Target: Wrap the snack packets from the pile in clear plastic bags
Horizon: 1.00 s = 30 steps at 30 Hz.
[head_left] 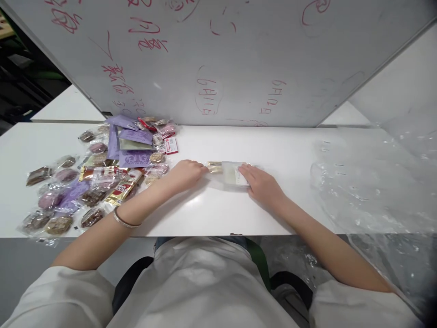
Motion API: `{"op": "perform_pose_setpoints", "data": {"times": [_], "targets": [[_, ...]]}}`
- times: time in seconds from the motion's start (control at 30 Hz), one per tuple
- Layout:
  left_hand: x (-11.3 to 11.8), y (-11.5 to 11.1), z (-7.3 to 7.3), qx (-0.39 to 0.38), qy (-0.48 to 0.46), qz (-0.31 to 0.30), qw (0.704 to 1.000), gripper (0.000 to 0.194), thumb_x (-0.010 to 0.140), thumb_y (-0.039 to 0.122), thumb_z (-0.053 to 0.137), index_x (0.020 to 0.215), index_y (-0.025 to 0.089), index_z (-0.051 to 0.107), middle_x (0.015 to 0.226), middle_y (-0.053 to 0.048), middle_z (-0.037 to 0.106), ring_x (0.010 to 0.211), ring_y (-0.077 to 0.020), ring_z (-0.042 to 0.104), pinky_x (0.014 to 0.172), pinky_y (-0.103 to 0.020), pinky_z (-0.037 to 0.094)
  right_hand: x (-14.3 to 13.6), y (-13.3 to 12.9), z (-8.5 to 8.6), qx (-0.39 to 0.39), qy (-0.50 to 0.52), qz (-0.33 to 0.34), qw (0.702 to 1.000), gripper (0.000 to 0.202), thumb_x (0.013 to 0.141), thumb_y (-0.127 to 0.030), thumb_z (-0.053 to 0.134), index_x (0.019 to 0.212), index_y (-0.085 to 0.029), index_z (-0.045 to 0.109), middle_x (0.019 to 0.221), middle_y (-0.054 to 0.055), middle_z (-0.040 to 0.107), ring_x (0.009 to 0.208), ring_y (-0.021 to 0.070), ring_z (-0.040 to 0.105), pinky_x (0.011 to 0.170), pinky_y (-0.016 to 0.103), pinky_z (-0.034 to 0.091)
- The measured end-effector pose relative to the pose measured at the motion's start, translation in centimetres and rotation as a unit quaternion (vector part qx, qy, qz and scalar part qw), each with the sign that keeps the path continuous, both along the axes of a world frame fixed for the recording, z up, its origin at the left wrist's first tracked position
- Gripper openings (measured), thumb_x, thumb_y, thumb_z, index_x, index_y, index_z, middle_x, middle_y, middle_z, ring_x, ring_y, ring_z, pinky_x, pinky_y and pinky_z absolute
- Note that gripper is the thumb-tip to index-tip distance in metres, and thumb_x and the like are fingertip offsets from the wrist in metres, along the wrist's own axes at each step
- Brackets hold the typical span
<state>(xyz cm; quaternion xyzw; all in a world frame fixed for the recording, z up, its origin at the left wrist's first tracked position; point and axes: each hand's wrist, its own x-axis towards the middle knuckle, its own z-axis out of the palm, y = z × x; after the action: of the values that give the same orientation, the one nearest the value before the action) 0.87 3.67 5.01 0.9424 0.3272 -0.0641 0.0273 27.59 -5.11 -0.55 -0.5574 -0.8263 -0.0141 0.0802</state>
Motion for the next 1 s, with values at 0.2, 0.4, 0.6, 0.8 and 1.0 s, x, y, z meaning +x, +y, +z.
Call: {"op": "perform_pose_setpoints", "data": {"times": [0.2,0.4,0.6,0.8,1.0], "targets": [[2.0,2.0,0.9,-0.040,-0.063,0.094,0.993,0.027,0.078,0.010,0.045,0.078,0.020,0.070,0.078,-0.005,0.074,0.075,-0.0216,0.067,0.064,-0.029,0.042,2.3,3.6,6.0,-0.108,-0.016,-0.044,0.993,0.028,0.079,-0.016,0.051,0.096,-0.021,0.073,0.079,0.004,0.074,0.072,0.0220,0.066,0.064,0.032,0.044],[3.5,4.7,-1.5,-0.027,-0.064,0.170,0.983,0.024,0.077,0.011,0.049,0.086,0.016,0.071,0.085,-0.013,0.074,0.082,-0.0285,0.069,0.070,-0.035,0.048,3.3,8.6,6.7,-0.270,0.105,-0.091,0.953,0.040,0.073,-0.061,0.069,0.076,-0.022,0.059,0.075,0.001,0.063,0.065,0.0158,0.053,0.054,0.027,0.031],[3.2,1.9,-3.7,0.098,-0.127,0.174,0.971,0.048,0.092,0.009,0.034,0.138,0.006,0.050,0.144,-0.025,0.049,0.137,-0.0361,0.043,0.108,-0.050,0.036,2.5,8.4,4.4,-0.267,0.077,-0.149,0.949,0.044,0.080,-0.066,0.056,0.084,-0.023,0.057,0.088,0.007,0.067,0.074,0.0225,0.060,0.059,0.031,0.040],[2.9,-2.0,-4.9,-0.001,-0.142,0.128,0.982,0.076,0.090,0.054,0.053,0.146,0.005,0.037,0.155,-0.028,0.034,0.147,-0.0478,0.021,0.116,-0.062,0.023,0.0,5.5,3.4,-0.099,0.026,-0.098,0.990,0.060,0.091,-0.055,0.047,0.132,-0.012,0.054,0.142,0.022,0.052,0.132,0.0380,0.048,0.108,0.053,0.035],[2.6,-1.0,-5.1,-0.007,-0.116,0.131,0.985,0.056,0.092,0.019,0.041,0.146,0.003,0.038,0.154,-0.025,0.038,0.147,-0.0393,0.028,0.118,-0.054,0.027,-2.5,3.1,1.0,-0.098,0.004,-0.044,0.994,0.072,0.086,-0.037,0.051,0.151,-0.009,0.037,0.159,0.021,0.032,0.145,0.0456,0.028,0.115,0.062,0.027]]}}
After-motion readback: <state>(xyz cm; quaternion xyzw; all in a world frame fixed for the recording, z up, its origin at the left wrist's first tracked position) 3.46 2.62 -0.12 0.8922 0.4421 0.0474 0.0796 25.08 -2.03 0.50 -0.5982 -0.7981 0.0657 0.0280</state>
